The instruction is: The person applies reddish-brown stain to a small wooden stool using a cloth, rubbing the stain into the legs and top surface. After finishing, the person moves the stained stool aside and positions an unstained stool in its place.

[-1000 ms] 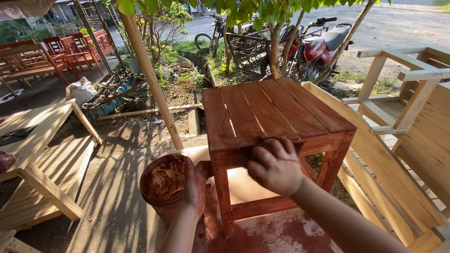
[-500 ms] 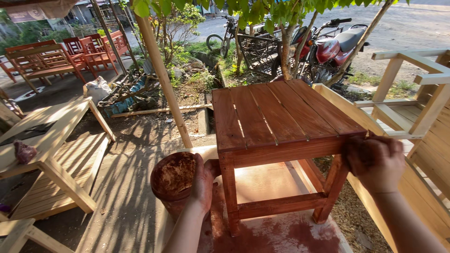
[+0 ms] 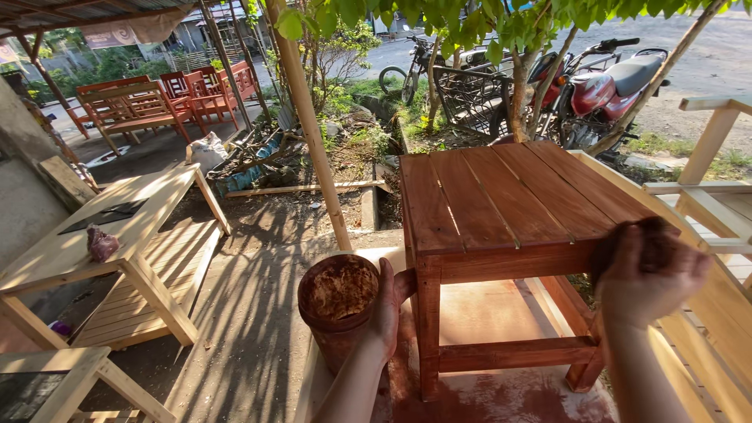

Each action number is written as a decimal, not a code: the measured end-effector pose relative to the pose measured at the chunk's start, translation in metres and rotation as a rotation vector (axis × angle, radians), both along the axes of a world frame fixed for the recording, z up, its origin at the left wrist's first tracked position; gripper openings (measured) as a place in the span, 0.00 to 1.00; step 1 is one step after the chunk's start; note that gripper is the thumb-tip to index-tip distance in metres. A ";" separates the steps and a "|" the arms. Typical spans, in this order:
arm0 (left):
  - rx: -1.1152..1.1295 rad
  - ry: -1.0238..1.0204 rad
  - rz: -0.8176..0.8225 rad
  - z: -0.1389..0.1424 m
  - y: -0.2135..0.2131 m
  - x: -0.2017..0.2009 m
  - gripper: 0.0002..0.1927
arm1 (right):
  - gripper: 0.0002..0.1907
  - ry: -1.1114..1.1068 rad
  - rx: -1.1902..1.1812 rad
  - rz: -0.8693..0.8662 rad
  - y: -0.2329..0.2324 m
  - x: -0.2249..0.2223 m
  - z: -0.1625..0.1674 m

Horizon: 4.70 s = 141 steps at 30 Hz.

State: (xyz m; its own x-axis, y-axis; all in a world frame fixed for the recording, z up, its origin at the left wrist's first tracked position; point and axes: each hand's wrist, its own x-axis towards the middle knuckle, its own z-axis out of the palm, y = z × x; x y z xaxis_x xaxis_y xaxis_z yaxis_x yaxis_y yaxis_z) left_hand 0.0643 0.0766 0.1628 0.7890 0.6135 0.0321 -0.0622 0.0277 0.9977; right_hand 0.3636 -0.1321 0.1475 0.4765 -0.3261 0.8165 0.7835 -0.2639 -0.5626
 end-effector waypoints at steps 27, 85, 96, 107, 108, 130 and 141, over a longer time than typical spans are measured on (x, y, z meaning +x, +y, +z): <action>-0.099 -0.059 0.021 -0.004 -0.001 -0.014 0.61 | 0.16 0.054 0.460 0.536 -0.045 -0.007 0.007; -0.122 -0.119 0.124 -0.062 -0.010 -0.033 0.52 | 0.21 -0.415 -0.806 0.283 0.062 -0.226 -0.132; -0.094 -0.106 0.198 -0.091 -0.016 -0.045 0.53 | 0.18 -0.887 -1.161 0.307 0.062 -0.211 -0.158; -0.101 -0.025 0.146 -0.093 -0.017 -0.063 0.52 | 0.16 -0.892 -1.805 0.560 0.065 -0.232 -0.164; -0.105 -0.015 0.146 -0.092 -0.014 -0.066 0.52 | 0.15 -0.751 -1.864 0.609 0.065 -0.232 -0.162; 0.475 0.244 0.236 -0.085 -0.061 -0.047 0.35 | 0.16 1.376 0.443 1.326 0.011 -0.189 -0.097; 0.085 0.215 -0.124 -0.047 -0.171 0.055 0.55 | 0.29 1.204 0.417 1.675 -0.071 -0.143 -0.054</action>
State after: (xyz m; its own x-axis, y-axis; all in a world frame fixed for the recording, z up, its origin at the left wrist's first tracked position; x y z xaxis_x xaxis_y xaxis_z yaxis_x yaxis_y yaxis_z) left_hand 0.1190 -0.0947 0.1162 0.8525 0.5137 -0.0970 0.1498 -0.0623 0.9867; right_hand 0.2202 -0.2033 0.0930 0.5500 0.8344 -0.0356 -0.6273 0.3846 -0.6772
